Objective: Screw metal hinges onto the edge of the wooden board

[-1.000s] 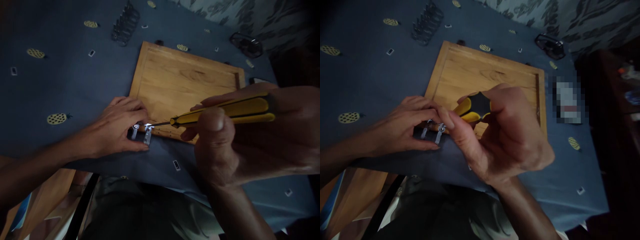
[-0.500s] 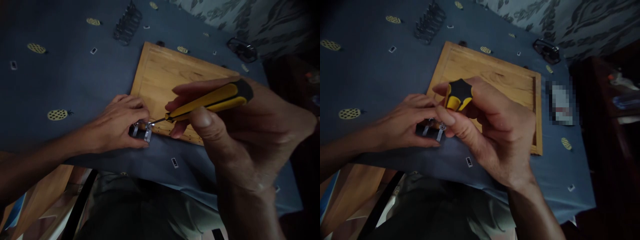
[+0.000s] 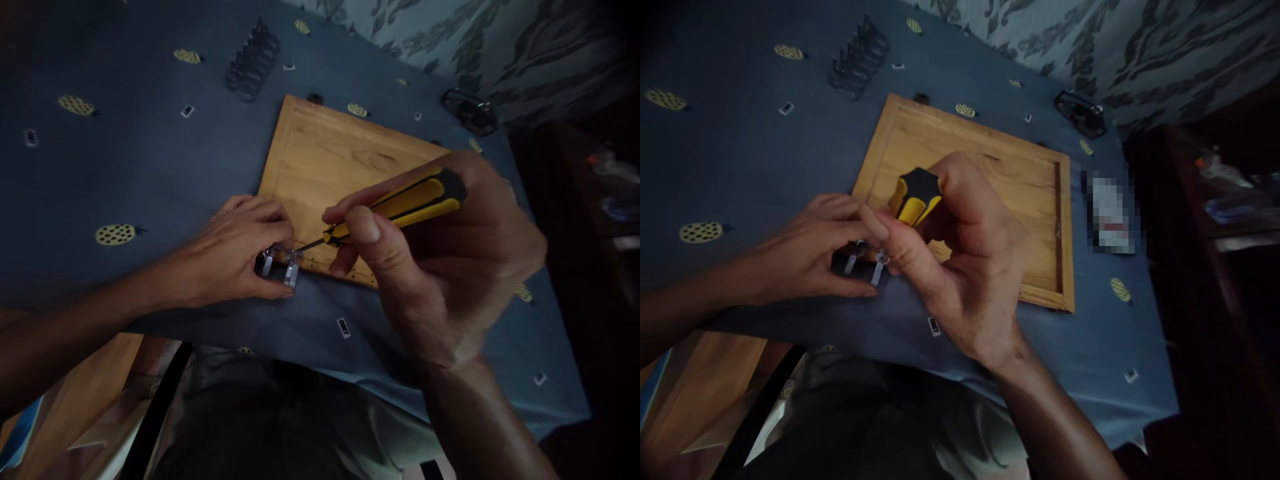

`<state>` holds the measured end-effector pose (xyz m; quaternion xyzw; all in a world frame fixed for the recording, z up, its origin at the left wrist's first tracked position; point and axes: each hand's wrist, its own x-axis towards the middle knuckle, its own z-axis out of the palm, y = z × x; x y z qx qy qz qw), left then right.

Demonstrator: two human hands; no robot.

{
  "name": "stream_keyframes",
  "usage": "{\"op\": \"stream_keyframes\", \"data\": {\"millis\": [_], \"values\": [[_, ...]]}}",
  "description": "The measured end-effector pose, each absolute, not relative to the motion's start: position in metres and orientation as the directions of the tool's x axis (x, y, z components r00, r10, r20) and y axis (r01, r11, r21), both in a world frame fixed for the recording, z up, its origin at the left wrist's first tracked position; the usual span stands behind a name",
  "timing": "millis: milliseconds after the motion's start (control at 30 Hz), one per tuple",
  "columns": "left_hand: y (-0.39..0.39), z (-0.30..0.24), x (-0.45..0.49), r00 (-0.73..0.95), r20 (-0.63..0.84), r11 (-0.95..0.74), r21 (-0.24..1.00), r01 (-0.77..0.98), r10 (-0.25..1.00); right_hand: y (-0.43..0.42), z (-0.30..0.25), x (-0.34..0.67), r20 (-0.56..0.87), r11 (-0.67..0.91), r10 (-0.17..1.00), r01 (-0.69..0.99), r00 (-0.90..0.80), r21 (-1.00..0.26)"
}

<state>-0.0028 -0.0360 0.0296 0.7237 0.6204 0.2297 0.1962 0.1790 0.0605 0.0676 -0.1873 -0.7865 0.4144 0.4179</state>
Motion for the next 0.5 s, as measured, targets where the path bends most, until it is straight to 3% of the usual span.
{"op": "stream_keyframes", "data": {"millis": [200, 333, 500], "values": [[-0.034, 0.030, -0.004, 0.130, 0.070, -0.147, 0.591, 0.794, 0.989, 0.074, 0.079, 0.191, 0.384, 0.494, 0.544, -0.085, -0.746, -0.865], [-0.036, 0.029, -0.003, 0.131, 0.083, -0.155, 0.565, 0.811, 0.988, 0.079, 0.076, 0.194, 0.416, 0.572, 0.496, -0.074, -0.762, -0.817], [-0.038, 0.031, -0.002, 0.119, 0.088, -0.147, 0.553, 0.820, 0.989, 0.073, 0.062, 0.189, 0.515, 0.714, 0.552, 0.053, -0.656, -0.698]]}}
